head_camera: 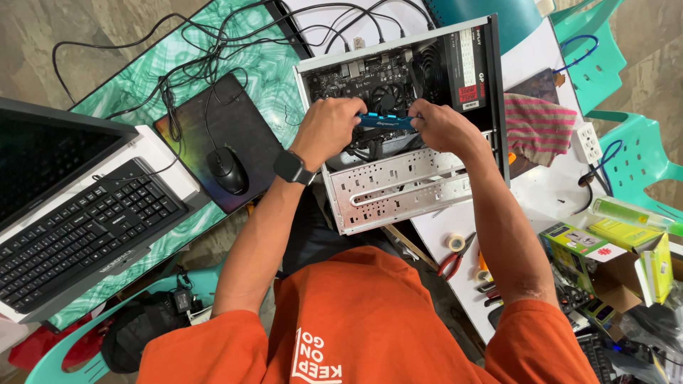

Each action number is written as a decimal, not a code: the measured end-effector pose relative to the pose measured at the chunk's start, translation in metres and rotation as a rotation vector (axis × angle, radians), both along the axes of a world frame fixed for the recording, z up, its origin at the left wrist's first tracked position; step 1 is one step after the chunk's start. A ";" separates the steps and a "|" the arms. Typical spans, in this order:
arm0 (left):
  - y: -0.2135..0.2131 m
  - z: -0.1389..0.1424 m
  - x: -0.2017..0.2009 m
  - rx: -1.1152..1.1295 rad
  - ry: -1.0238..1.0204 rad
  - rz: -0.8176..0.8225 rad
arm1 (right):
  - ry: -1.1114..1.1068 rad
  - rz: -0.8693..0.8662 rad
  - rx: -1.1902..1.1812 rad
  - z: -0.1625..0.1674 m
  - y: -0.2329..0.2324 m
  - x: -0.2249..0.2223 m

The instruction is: The person works on an open desktop computer case on a workbench, removing a blue RAM module from the motherboard. They carry the module to a black bag on a chair, place it inside, then return to the bench and brush dust from the computer's interior components with a paintbrush.

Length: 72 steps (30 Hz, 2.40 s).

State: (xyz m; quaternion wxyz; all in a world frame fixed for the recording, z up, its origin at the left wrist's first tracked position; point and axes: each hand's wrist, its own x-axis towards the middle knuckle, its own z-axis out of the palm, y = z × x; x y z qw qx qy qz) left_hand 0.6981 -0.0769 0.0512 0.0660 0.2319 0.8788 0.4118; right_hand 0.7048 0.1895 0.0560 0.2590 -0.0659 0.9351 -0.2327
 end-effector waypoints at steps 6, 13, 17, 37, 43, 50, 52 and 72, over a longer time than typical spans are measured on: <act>0.014 -0.025 0.007 -0.356 0.166 -0.025 | 0.013 -0.083 0.050 -0.002 -0.005 0.006; 0.027 -0.066 0.001 -0.451 0.271 0.015 | 0.161 -0.074 -0.069 -0.009 -0.005 0.006; 0.027 -0.092 0.007 -0.474 0.250 0.025 | 0.276 -0.035 -0.156 -0.005 -0.002 0.009; 0.057 -0.107 0.008 -0.894 -0.124 -0.365 | 0.025 -0.456 -0.863 0.012 0.014 0.016; 0.078 -0.119 0.004 -0.918 -0.073 -0.344 | -0.025 -0.575 -1.043 0.012 0.025 0.023; 0.079 -0.119 -0.005 -0.950 -0.242 -0.348 | 0.049 -0.581 -1.043 -0.006 0.032 0.035; 0.073 -0.118 0.000 -0.951 -0.128 -0.360 | 0.046 -0.597 -1.069 -0.011 0.032 0.034; 0.007 0.011 -0.054 0.249 -0.452 -0.087 | 0.161 -0.631 -0.789 -0.009 0.006 0.038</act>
